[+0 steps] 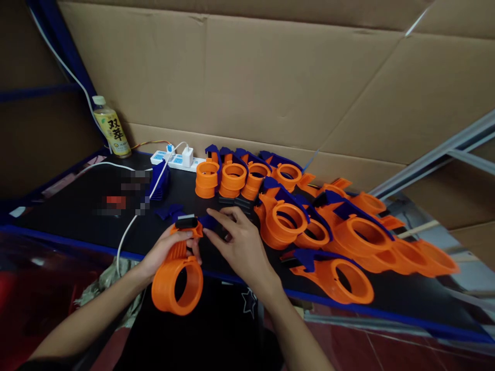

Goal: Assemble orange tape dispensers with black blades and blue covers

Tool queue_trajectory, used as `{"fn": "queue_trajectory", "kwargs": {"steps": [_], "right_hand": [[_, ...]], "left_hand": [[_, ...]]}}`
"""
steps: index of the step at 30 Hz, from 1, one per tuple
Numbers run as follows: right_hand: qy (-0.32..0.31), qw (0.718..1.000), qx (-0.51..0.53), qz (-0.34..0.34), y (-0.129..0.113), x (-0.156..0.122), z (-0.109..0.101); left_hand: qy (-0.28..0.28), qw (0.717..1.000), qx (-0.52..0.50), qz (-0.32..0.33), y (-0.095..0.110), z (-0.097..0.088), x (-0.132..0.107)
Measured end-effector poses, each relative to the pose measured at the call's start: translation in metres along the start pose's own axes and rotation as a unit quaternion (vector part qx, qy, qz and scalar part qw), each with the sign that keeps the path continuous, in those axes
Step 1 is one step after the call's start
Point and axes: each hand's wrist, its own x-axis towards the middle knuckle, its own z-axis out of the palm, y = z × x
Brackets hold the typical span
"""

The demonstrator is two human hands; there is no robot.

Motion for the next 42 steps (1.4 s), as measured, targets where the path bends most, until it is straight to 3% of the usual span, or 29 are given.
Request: {"fn": "queue_trajectory", "kwargs": {"steps": [5, 8, 19, 31, 42], "right_hand": [[-0.052, 0.978, 0.180, 0.097, -0.001, 0.002, -0.005], [-0.099, 0.963, 0.227, 0.109, 0.000, 0.003, -0.005], [-0.098, 0.988, 0.117, 0.007, 0.001, 0.001, -0.003], [-0.035, 0.992, 0.073, -0.097, 0.016, -0.011, 0.009], [-0.073, 0.987, -0.004, -0.143, 0.016, -0.011, 0.000]], "left_hand": [[-0.005, 1.000, 0.009, 0.007, -0.001, -0.001, 0.000], [-0.011, 1.000, 0.018, 0.010, -0.001, -0.001, 0.001], [0.004, 0.999, 0.048, 0.009, 0.000, 0.002, 0.001], [0.011, 0.997, 0.076, -0.001, -0.001, 0.001, 0.000], [0.009, 0.986, 0.160, 0.045, -0.007, 0.000, 0.002]]}}
